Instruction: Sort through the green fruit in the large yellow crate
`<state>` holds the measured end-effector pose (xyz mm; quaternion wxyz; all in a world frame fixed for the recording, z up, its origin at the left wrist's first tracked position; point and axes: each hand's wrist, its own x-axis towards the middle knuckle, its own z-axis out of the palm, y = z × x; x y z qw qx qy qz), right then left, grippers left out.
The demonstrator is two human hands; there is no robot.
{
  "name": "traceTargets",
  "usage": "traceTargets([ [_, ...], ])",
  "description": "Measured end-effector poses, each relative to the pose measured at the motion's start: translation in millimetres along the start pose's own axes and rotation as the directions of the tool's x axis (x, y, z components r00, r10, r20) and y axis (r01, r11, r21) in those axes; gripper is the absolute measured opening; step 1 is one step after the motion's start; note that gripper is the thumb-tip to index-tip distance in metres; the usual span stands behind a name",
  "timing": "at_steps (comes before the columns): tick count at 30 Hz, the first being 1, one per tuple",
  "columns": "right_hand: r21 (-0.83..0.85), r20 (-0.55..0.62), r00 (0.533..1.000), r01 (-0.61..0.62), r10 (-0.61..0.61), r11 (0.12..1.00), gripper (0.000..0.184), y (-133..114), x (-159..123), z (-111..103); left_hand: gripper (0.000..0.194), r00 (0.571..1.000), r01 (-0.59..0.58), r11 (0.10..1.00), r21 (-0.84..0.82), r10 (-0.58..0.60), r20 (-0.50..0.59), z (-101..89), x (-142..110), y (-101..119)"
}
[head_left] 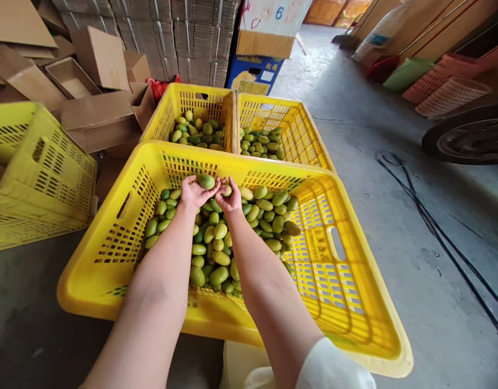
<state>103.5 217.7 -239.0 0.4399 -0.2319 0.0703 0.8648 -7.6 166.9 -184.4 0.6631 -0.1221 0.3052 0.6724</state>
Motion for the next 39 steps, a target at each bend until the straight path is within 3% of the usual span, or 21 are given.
traceTargets([
  [5, -0.172, 0.033, 0.999, -0.006, 0.012, 0.985, 0.028, 0.3, 3.4, 9.2, 0.019, 0.999, -0.018, 0.996, 0.092, 0.022, -0.040, 1.6, -2.5, 5.4],
  [9, -0.231, 0.105, 0.994, 0.061, -0.038, 0.971, 0.013, -0.8, -0.2, 13.4, 0.008, 0.991, -0.059, 0.992, 0.115, 0.072, -0.117, -1.4, -3.0, 15.8],
  [14, -0.319, 0.126, 0.992, 0.043, -0.002, 0.947, 0.015, -2.4, -5.7, 15.9, 0.009, 0.987, -0.105, 0.994, -0.001, 0.104, -0.126, -2.5, -4.8, 19.0],
  [16, -0.314, 0.127, 0.991, 0.009, 0.033, 0.949, 0.005, -3.2, -6.6, 16.6, 0.017, 0.982, -0.158, 0.985, -0.072, 0.149, -0.120, -1.8, -5.0, 16.9],
  [19, -0.231, 0.081, 0.995, -0.036, 0.056, 0.972, 0.012, -3.2, -7.4, 18.0, 0.020, 0.981, -0.165, 0.979, -0.119, 0.151, -0.120, -0.5, -4.5, 14.7],
  [22, -0.170, 0.085, 0.994, -0.053, 0.069, 0.984, 0.020, -0.9, -7.1, 19.8, 0.015, 0.992, -0.104, 0.992, -0.076, 0.098, -0.083, -0.9, -3.5, 14.2],
  [25, -0.186, 0.134, 0.987, -0.061, 0.087, 0.981, 0.019, 2.1, -4.2, 21.1, 0.028, 0.991, -0.085, 0.996, -0.004, 0.084, -0.102, -4.5, -2.5, 12.1],
  [31, -0.154, 0.078, 0.994, 0.086, -0.075, 0.984, 0.036, 3.1, 0.4, 21.3, 0.019, 0.976, -0.112, 0.994, -0.015, 0.107, -0.191, -10.2, 0.5, 5.5],
  [34, -0.205, 0.077, 0.995, 0.076, -0.062, 0.976, 0.041, 3.7, -0.4, 21.8, 0.010, 0.977, -0.115, 0.993, -0.003, 0.112, -0.184, -7.6, 2.1, 5.7],
  [39, -0.190, 0.053, 0.994, 0.100, -0.091, 0.977, 0.026, 8.7, 4.4, 20.7, 0.015, 0.972, -0.155, 0.988, -0.014, 0.150, -0.180, -5.4, 2.7, 6.2],
])
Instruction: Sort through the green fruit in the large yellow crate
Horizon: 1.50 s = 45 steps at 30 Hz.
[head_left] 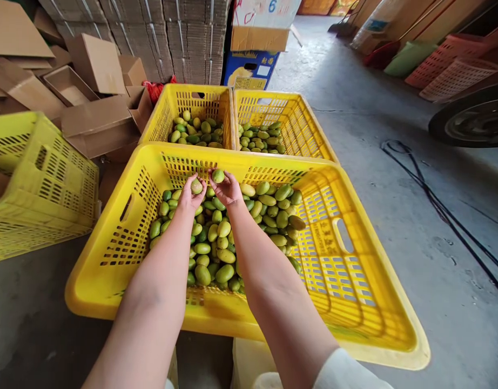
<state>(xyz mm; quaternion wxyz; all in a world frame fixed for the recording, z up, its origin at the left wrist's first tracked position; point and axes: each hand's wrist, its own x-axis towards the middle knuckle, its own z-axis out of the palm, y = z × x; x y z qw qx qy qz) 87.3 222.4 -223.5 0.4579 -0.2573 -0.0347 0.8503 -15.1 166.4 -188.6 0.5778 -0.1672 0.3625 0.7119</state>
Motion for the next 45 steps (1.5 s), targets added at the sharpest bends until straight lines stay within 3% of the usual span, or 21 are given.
traceTargets([
  [4, 0.020, -0.017, 1.000, -0.024, 0.025, 1.000, 0.008, 1.8, 5.7, -4.3, 0.014, 0.999, 0.036, 0.999, -0.016, -0.036, -0.008, 0.1, -0.8, -1.1],
  [8, 0.072, -0.057, 0.995, -0.082, 0.086, 0.994, 0.012, -1.6, 4.7, -5.8, 0.011, 0.994, 0.092, 0.995, -0.041, -0.090, 0.060, 0.6, -3.0, 0.4],
  [13, 0.100, -0.037, 0.997, -0.061, 0.065, 0.993, 0.017, -6.3, -1.5, -4.4, 0.039, 0.992, 0.068, 0.993, -0.097, -0.057, 0.115, -0.8, -6.1, 3.0],
  [17, 0.062, -0.031, 0.998, -0.054, 0.056, 0.997, 0.033, -8.1, -2.9, -7.5, 0.034, 0.987, 0.088, 0.990, -0.112, -0.072, 0.146, 1.3, -8.8, 3.8],
  [22, 0.105, -0.027, 1.000, -0.012, 0.015, 0.994, 0.035, -7.1, -3.4, -7.0, 0.013, 0.990, 0.080, 0.993, -0.087, -0.068, 0.126, 5.6, -12.5, 3.4],
  [26, 0.095, -0.001, 1.000, -0.026, 0.026, 0.995, 0.025, -6.3, -6.9, -1.9, 0.016, 0.991, 0.087, 0.992, -0.086, -0.078, 0.106, 5.9, -13.9, 3.9],
  [30, 0.132, 0.022, 0.996, -0.090, 0.088, 0.987, 0.024, -6.1, -10.5, 1.1, 0.011, 0.977, 0.145, 0.988, -0.048, -0.136, 0.163, 2.4, -14.8, 6.5],
  [34, 0.157, 0.025, 0.995, -0.101, 0.099, 0.982, 0.027, -6.6, -13.1, 4.6, 0.027, 0.978, 0.117, 0.993, -0.013, -0.113, 0.178, -1.7, -16.9, 7.9],
  [41, 0.102, -0.002, 1.000, -0.031, 0.031, 0.994, 0.038, -9.0, -20.1, 1.7, 0.026, 0.972, 0.094, 0.995, -0.041, -0.083, 0.221, 4.3, -19.0, 10.1],
  [45, 0.023, -0.006, 1.000, 0.014, -0.014, 1.000, 0.037, -9.9, -22.6, 0.4, 0.014, 0.976, 0.115, 0.992, -0.043, -0.105, 0.193, 4.8, -18.6, 10.9],
])
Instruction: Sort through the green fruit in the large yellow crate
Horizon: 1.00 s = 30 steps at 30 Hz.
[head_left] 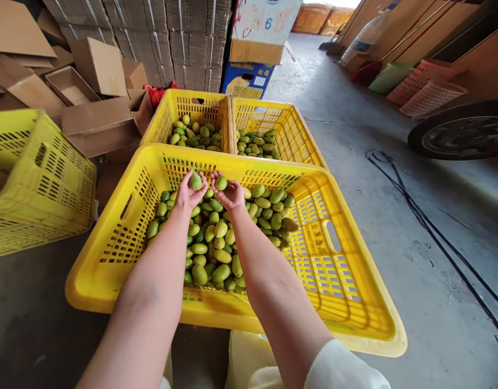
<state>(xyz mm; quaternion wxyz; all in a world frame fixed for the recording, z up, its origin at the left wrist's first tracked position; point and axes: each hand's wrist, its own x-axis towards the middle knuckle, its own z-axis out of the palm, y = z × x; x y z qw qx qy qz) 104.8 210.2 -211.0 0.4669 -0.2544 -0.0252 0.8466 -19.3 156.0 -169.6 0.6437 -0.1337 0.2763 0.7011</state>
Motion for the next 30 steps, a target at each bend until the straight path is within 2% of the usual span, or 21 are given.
traceTargets([
  [4, 0.032, -0.010, 0.999, 0.044, -0.043, 0.999, 0.020, 0.5, 1.2, 3.8, 0.011, 0.999, -0.001, 1.000, 0.003, 0.001, -0.043, -2.1, 1.6, -2.8],
  [7, 0.046, -0.036, 0.999, 0.006, -0.005, 0.999, 0.010, 1.9, 2.9, 4.2, 0.007, 0.999, 0.006, 1.000, 0.005, -0.005, -0.052, -1.1, 3.0, -4.0],
  [10, 0.030, -0.040, 0.997, -0.065, 0.066, 0.997, 0.016, 1.6, 2.9, 1.7, 0.014, 0.999, 0.006, 1.000, 0.000, -0.006, -0.037, 0.0, 4.1, -3.3],
  [15, 0.010, -0.031, 0.996, -0.088, 0.088, 0.996, 0.019, -2.8, 0.5, -1.3, 0.034, 0.999, -0.050, 0.998, -0.033, 0.050, -0.003, -2.5, 5.6, -2.2],
  [23, -0.086, 0.051, 0.998, -0.035, 0.039, 0.996, 0.036, 1.5, -0.8, 0.4, 0.008, 0.999, 0.020, 0.996, 0.083, -0.017, -0.031, -0.3, 8.1, -5.1],
  [24, -0.101, 0.053, 0.998, -0.034, 0.039, 0.994, 0.034, 2.4, -0.1, 0.3, 0.005, 0.999, 0.012, 0.997, 0.071, -0.009, -0.043, 0.5, 8.0, -5.2],
  [27, -0.120, 0.035, 0.998, -0.040, 0.044, 0.992, 0.021, 3.6, 2.8, -0.6, 0.014, 0.996, -0.040, 0.999, 0.010, 0.041, -0.084, 2.3, 6.7, -4.8],
  [29, -0.114, 0.010, 0.998, -0.065, 0.067, 0.991, 0.010, 3.1, 5.1, -1.1, 0.016, 0.996, -0.019, 1.000, 0.001, 0.019, -0.090, 3.3, 5.5, -4.0],
  [30, -0.102, -0.009, 0.996, -0.086, 0.085, 0.991, 0.011, 2.7, 6.1, -1.3, 0.016, 0.996, 0.005, 1.000, 0.009, -0.004, -0.089, 3.5, 5.1, -3.6],
])
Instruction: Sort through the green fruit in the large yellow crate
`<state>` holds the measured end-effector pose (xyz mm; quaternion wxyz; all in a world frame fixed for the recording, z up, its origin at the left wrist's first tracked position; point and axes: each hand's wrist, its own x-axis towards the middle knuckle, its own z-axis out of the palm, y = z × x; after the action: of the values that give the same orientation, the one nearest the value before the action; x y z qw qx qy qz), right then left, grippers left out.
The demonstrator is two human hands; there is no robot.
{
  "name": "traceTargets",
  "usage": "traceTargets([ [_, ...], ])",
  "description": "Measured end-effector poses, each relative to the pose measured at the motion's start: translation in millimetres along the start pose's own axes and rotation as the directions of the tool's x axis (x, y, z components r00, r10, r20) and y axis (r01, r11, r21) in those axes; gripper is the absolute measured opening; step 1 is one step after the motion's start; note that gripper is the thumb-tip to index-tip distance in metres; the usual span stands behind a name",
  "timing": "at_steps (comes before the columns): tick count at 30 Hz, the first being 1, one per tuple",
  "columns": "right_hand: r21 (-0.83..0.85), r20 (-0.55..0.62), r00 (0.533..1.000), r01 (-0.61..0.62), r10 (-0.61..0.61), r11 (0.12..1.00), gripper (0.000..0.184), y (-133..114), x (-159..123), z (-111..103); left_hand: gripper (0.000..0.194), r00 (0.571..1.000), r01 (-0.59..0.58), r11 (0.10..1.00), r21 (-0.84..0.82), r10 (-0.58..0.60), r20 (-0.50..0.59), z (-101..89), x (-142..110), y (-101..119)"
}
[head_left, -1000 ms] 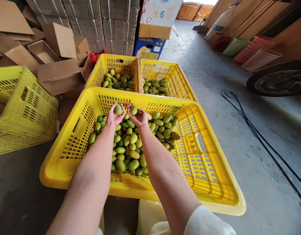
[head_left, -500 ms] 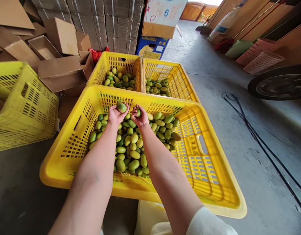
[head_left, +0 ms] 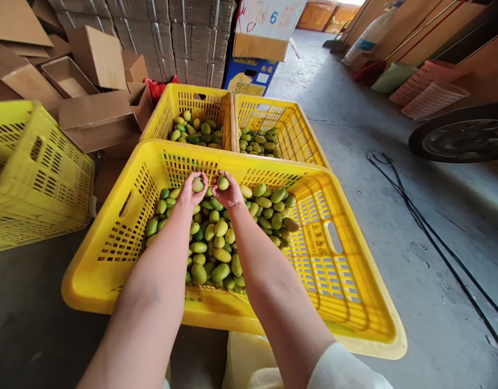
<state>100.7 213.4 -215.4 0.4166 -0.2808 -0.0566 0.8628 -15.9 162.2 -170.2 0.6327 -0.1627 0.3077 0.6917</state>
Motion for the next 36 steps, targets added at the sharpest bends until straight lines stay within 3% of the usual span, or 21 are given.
traceTargets([
  [5, 0.058, -0.061, 0.996, -0.055, 0.059, 0.997, 0.021, -1.5, 5.3, -2.2, 0.019, 0.998, -0.015, 0.999, -0.029, 0.013, -0.069, -3.7, 1.6, 1.1],
  [10, -0.023, -0.027, 0.996, -0.080, 0.079, 0.997, 0.018, 0.1, 8.2, -4.3, 0.042, 0.996, -0.057, 0.994, -0.089, 0.051, -0.073, -8.8, 5.7, 1.3],
  [14, -0.030, -0.089, 0.994, -0.064, 0.061, 0.998, 0.028, 2.9, 9.6, -4.0, 0.029, 0.997, -0.074, 0.997, -0.021, 0.073, -0.039, -5.8, 7.0, -1.2],
  [18, -0.053, -0.165, 0.986, -0.036, 0.027, 0.998, 0.023, 7.6, 18.1, -8.6, 0.016, 0.997, -0.057, 0.998, 0.033, 0.058, -0.060, -3.5, 7.9, -4.6],
  [23, -0.048, -0.249, 0.968, -0.039, 0.026, 0.998, 0.011, 9.1, 26.2, -16.1, 0.018, 0.991, -0.039, 0.998, 0.039, 0.043, -0.125, -0.4, 6.7, -5.5],
  [27, 0.035, -0.194, 0.981, -0.004, 0.010, 0.999, 0.019, 4.5, 19.0, -11.8, 0.018, 0.996, -0.037, 0.999, 0.024, 0.038, -0.083, 0.1, 5.8, -3.7],
  [31, 0.107, -0.031, 0.999, -0.006, 0.009, 0.994, 0.023, 0.5, 6.0, -2.8, 0.022, 0.999, 0.031, 0.997, 0.065, -0.030, -0.024, -4.0, 8.1, -2.2],
  [33, 0.154, 0.046, 0.999, -0.010, 0.003, 0.988, 0.034, 0.0, 0.1, 0.5, 0.033, 0.999, 0.034, 0.999, 0.036, -0.034, -0.005, -5.7, 8.7, -2.3],
  [36, 0.198, 0.073, 0.997, -0.001, -0.014, 0.980, 0.052, 0.1, -5.8, 3.3, 0.044, 1.000, -0.007, 1.000, -0.011, 0.007, 0.003, -6.0, 7.3, -3.4],
])
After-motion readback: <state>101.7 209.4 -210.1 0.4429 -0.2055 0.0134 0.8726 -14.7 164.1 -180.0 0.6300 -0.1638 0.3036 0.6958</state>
